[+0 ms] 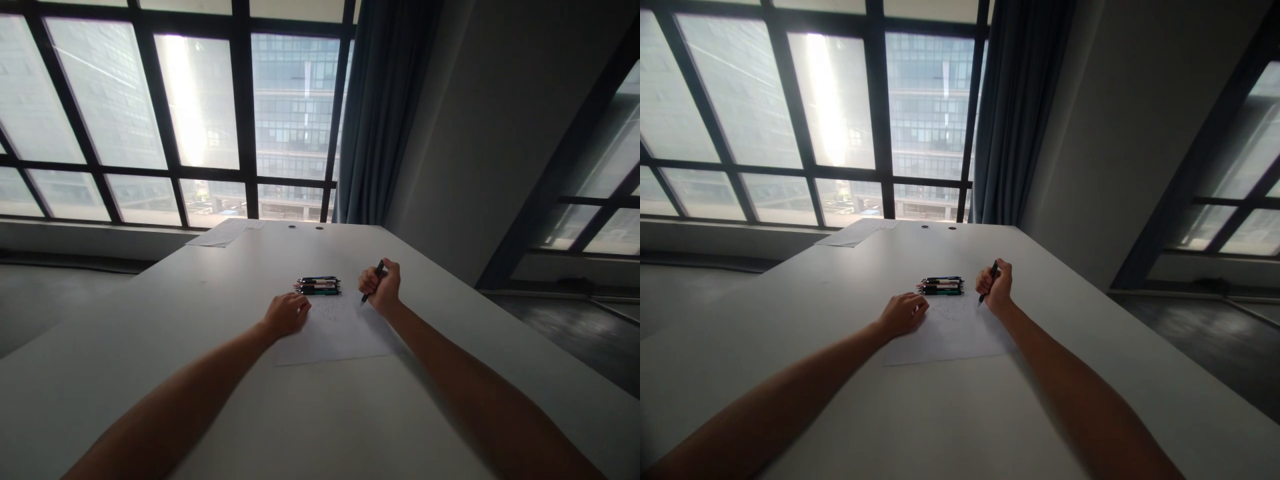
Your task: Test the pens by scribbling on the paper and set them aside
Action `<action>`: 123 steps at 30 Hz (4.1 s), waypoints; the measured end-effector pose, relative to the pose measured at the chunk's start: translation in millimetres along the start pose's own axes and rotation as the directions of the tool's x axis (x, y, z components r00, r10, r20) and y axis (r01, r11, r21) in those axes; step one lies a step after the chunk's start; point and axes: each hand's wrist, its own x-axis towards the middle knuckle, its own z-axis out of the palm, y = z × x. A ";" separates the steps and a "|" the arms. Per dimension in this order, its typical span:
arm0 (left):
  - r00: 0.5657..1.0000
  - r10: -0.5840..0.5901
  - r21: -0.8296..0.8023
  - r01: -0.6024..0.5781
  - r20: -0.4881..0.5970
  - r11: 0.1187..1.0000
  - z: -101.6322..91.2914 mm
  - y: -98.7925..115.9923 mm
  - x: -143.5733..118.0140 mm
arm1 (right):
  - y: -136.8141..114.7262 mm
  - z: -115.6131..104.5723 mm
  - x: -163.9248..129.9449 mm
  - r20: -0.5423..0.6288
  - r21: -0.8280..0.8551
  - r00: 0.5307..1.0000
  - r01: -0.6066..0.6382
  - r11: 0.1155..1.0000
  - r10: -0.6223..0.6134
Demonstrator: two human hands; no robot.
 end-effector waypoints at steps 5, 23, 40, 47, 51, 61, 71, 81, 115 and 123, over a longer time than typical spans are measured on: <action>1.000 0.007 0.016 -0.007 0.010 1.000 0.6 0.2 0.2 | 5.6 -0.3 1.7 -0.025 -0.058 0.999 0.025 0.998 -0.027; 0.997 -0.045 -0.040 0.048 0.068 0.998 -1.1 1.2 0.7 | 17.0 -6.5 4.7 -0.037 -0.360 0.998 -0.064 0.931 0.055; 0.990 -0.082 -0.060 0.089 0.119 0.994 0.3 -1.6 0.0 | 38.6 -2.7 -21.4 0.273 -0.784 0.848 -0.078 0.616 0.455; 0.993 -0.063 -0.090 0.072 0.100 0.993 2.1 -3.2 0.3 | 49.6 -6.1 -22.3 0.262 -0.875 0.909 0.081 0.477 0.325; 0.995 -0.054 -0.106 0.063 0.085 0.992 2.5 -3.9 0.2 | 47.4 -5.6 -22.1 0.284 -0.885 0.887 0.096 0.456 0.365; 0.993 -0.059 -0.101 0.070 0.104 0.992 2.3 -3.8 0.6 | 28.8 -25.7 -7.5 0.276 -0.939 0.957 0.288 0.189 -0.085; 0.992 -0.059 -0.111 0.072 0.112 0.991 1.5 -4.1 0.8 | 32.0 -16.4 -14.8 0.564 -0.721 0.822 0.444 -0.532 -0.077; 0.992 -0.060 -0.110 0.072 0.111 0.991 0.1 -3.5 0.0 | 25.2 -19.2 -10.2 0.536 -0.833 0.834 0.498 -0.241 -0.130; 0.990 -0.067 -0.115 0.082 0.126 0.990 -0.3 -3.4 0.5 | 26.0 -55.7 10.9 0.236 -0.935 0.969 0.204 -0.291 -0.078; 0.993 -0.055 -0.109 0.066 0.102 0.992 1.4 -4.2 -0.1 | 56.5 10.6 12.7 0.301 -0.863 0.945 0.328 -0.384 0.130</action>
